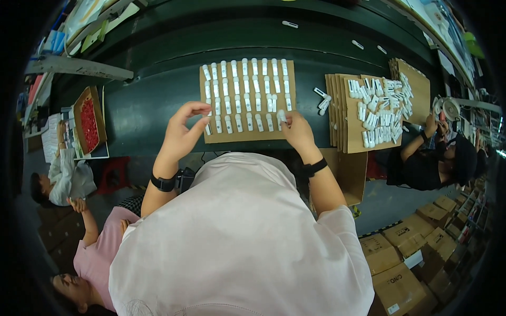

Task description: The person picks up white electronic devices and small white caps, fits a cap onto each device by hand, and places the assembled units onto a cardboard sheet. Once the sheet is full, the person moves it aside and continues the assembly process with a new sheet.

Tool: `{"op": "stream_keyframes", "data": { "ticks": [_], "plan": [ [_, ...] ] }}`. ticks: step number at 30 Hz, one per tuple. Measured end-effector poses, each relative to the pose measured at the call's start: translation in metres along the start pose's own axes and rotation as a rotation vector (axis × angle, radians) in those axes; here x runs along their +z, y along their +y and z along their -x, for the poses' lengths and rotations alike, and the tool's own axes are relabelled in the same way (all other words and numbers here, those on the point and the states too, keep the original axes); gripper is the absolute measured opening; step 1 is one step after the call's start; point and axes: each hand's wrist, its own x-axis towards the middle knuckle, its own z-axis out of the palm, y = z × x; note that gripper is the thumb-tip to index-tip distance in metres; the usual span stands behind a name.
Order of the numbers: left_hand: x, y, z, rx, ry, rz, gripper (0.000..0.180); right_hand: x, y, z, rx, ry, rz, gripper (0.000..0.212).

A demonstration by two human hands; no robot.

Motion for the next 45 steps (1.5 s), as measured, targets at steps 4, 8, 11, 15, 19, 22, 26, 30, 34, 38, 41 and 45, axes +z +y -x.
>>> {"op": "stream_keyframes", "data": {
  "ticks": [4,8,11,15,19,22,26,30,34,38,41,45],
  "plan": [
    [-0.006,-0.016,0.007,-0.157,0.024,0.002,0.022,0.018,0.060,-0.003,0.145,0.023,0.114,0.025],
    [-0.006,-0.029,0.010,-0.242,0.018,0.004,0.021,0.030,0.076,-0.013,0.258,-0.035,0.180,0.028],
    [-0.006,-0.028,0.005,-0.268,0.016,0.007,0.020,0.036,0.081,-0.023,0.315,-0.028,0.184,0.028],
    [-0.007,-0.024,-0.005,-0.284,0.023,0.009,0.019,0.036,0.083,-0.031,0.315,-0.009,0.184,0.030],
    [-0.011,-0.028,-0.011,-0.285,0.042,0.029,0.019,0.025,0.073,-0.029,0.274,-0.009,0.168,0.032],
    [-0.015,-0.036,-0.017,-0.258,0.058,0.069,0.019,0.016,0.079,-0.026,0.241,0.020,0.216,0.034],
    [-0.012,-0.036,-0.022,-0.181,0.029,0.068,0.018,0.003,0.081,-0.014,0.164,0.098,0.240,0.034],
    [-0.007,-0.030,-0.025,-0.151,-0.018,0.109,0.017,-0.002,0.074,0.003,0.200,0.126,0.237,0.032],
    [0.000,-0.033,-0.027,-0.154,-0.153,0.169,0.017,0.013,0.077,0.038,0.324,0.149,0.213,0.028],
    [0.018,-0.057,-0.027,-0.192,-0.252,0.228,0.016,0.033,0.088,0.083,0.404,0.157,0.193,0.023],
    [0.038,-0.063,-0.025,-0.248,-0.302,0.261,0.016,0.036,0.119,0.127,0.542,0.134,0.185,0.020],
    [0.070,-0.043,-0.020,-0.293,-0.400,0.211,0.015,0.041,0.179,0.196,0.827,0.159,0.168,0.022]
  ]
}}
